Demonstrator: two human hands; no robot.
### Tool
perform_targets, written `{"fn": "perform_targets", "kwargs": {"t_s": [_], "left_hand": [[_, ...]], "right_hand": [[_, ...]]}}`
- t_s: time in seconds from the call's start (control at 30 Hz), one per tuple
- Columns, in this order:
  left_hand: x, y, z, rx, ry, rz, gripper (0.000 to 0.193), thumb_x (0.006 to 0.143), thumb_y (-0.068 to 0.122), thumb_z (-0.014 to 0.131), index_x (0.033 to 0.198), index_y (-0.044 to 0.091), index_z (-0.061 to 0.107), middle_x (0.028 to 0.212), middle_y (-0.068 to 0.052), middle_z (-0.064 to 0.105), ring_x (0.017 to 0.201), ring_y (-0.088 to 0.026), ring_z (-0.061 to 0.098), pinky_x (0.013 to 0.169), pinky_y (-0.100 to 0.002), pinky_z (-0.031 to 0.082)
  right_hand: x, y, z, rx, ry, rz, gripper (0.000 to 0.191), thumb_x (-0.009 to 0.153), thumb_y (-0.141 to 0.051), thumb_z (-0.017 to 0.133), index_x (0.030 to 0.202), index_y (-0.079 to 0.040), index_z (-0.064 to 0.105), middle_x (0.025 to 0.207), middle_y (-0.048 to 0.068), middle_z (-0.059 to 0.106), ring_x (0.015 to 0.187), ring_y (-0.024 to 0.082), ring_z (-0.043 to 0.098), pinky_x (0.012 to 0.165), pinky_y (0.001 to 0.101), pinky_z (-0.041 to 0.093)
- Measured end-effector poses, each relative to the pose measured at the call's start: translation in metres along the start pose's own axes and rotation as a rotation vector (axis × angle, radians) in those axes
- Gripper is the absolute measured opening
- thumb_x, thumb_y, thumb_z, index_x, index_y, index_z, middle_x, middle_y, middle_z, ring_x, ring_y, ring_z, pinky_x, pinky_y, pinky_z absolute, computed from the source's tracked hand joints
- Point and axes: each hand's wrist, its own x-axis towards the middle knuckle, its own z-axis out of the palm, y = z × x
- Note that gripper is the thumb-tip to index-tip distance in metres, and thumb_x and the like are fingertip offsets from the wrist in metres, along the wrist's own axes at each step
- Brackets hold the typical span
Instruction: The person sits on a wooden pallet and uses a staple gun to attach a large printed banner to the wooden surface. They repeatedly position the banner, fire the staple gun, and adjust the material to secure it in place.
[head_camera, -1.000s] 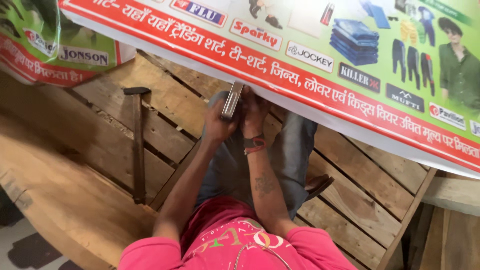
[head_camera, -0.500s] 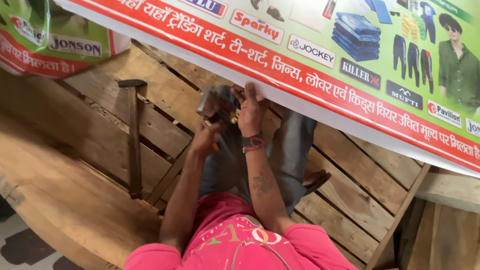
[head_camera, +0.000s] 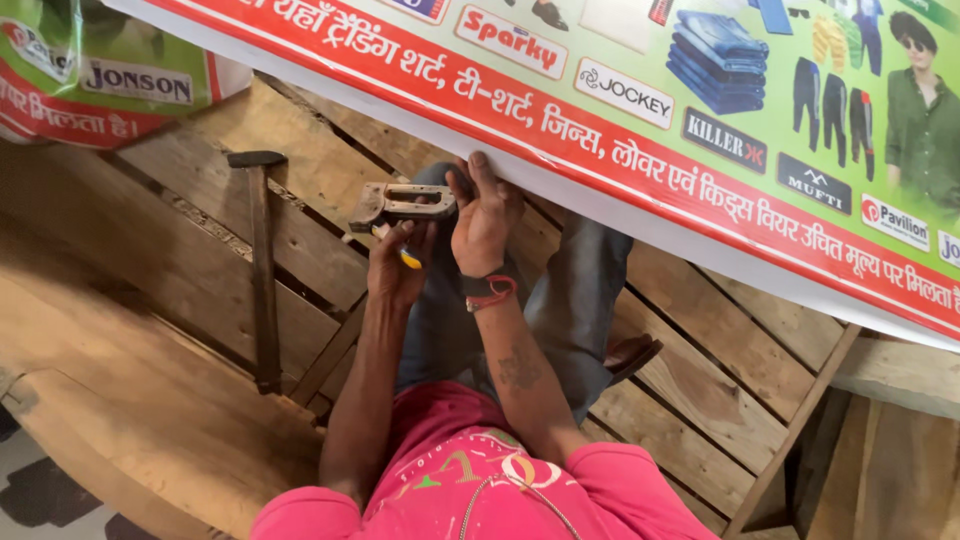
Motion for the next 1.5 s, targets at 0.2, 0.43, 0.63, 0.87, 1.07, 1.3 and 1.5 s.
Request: {"fn": "perform_targets", "kwargs": {"t_s": [0.2,0.43,0.63,0.87,1.07,1.3,1.5], "left_hand": [[-0.003,0.002,0.004,-0.004,0.015,0.048,0.056,0.087,0.001,0.059,0.142,-0.007,0.051,0.139,-0.020,0.063,0.130,-0.031,0.062,0.115,-0.046,0.047],[-0.014,0.014,0.015,0.861,0.096,0.423,0.024,0.094,-0.004,0.072,0.115,-0.008,0.059,0.099,-0.014,0.064,0.083,-0.023,0.062,0.073,-0.041,0.047],[-0.037,0.018,0.062,1.326,-0.053,0.690,0.040,0.087,-0.001,0.068,0.126,-0.002,0.060,0.102,-0.015,0.067,0.090,-0.030,0.068,0.078,-0.041,0.054],[-0.042,0.018,0.088,1.534,-0.127,0.701,0.055,0.081,-0.003,0.071,0.134,0.000,0.057,0.109,-0.025,0.066,0.103,-0.044,0.065,0.085,-0.049,0.053],[-0.042,0.021,0.088,1.513,-0.127,0.583,0.053,0.083,-0.002,0.068,0.135,0.001,0.056,0.114,-0.023,0.066,0.107,-0.043,0.067,0.088,-0.048,0.054],[-0.029,0.020,0.093,1.641,-0.221,0.621,0.064,0.075,-0.006,0.065,0.137,0.001,0.054,0.118,-0.027,0.065,0.108,-0.049,0.061,0.088,-0.055,0.050],[-0.023,0.009,0.074,1.700,-0.099,0.797,0.045,0.079,0.005,0.076,0.121,0.001,0.062,0.103,-0.023,0.069,0.096,-0.046,0.064,0.083,-0.054,0.048]], "right_hand": [[0.003,0.010,-0.001,0.100,-0.006,-0.084,0.025,0.084,0.002,0.076,0.103,-0.011,0.065,0.091,-0.005,0.067,0.091,0.012,0.071,0.092,0.0440,0.063],[0.016,0.028,-0.012,0.160,-0.158,-0.240,0.022,0.098,0.008,0.077,0.096,-0.010,0.063,0.083,-0.008,0.057,0.088,0.012,0.067,0.102,0.0451,0.062],[0.014,0.022,-0.014,0.005,-0.099,-0.204,0.021,0.094,0.002,0.072,0.114,-0.004,0.067,0.112,0.005,0.071,0.102,0.016,0.068,0.092,0.0347,0.059],[0.015,0.020,-0.013,0.125,-0.129,-0.196,0.021,0.095,0.005,0.072,0.113,-0.002,0.065,0.113,0.008,0.070,0.105,0.021,0.069,0.095,0.0395,0.061],[0.014,0.018,-0.013,0.146,-0.128,-0.178,0.025,0.090,0.006,0.072,0.111,-0.006,0.064,0.109,0.005,0.069,0.102,0.019,0.069,0.092,0.0382,0.062],[0.016,0.020,-0.027,0.038,-0.208,-0.131,0.008,0.107,0.000,0.073,0.106,0.003,0.066,0.091,0.007,0.062,0.076,0.012,0.055,0.064,0.0262,0.045],[0.018,0.023,-0.023,-0.116,-0.138,-0.269,0.014,0.095,-0.001,0.070,0.109,-0.001,0.067,0.105,0.005,0.069,0.097,0.014,0.066,0.089,0.0306,0.057]]}}
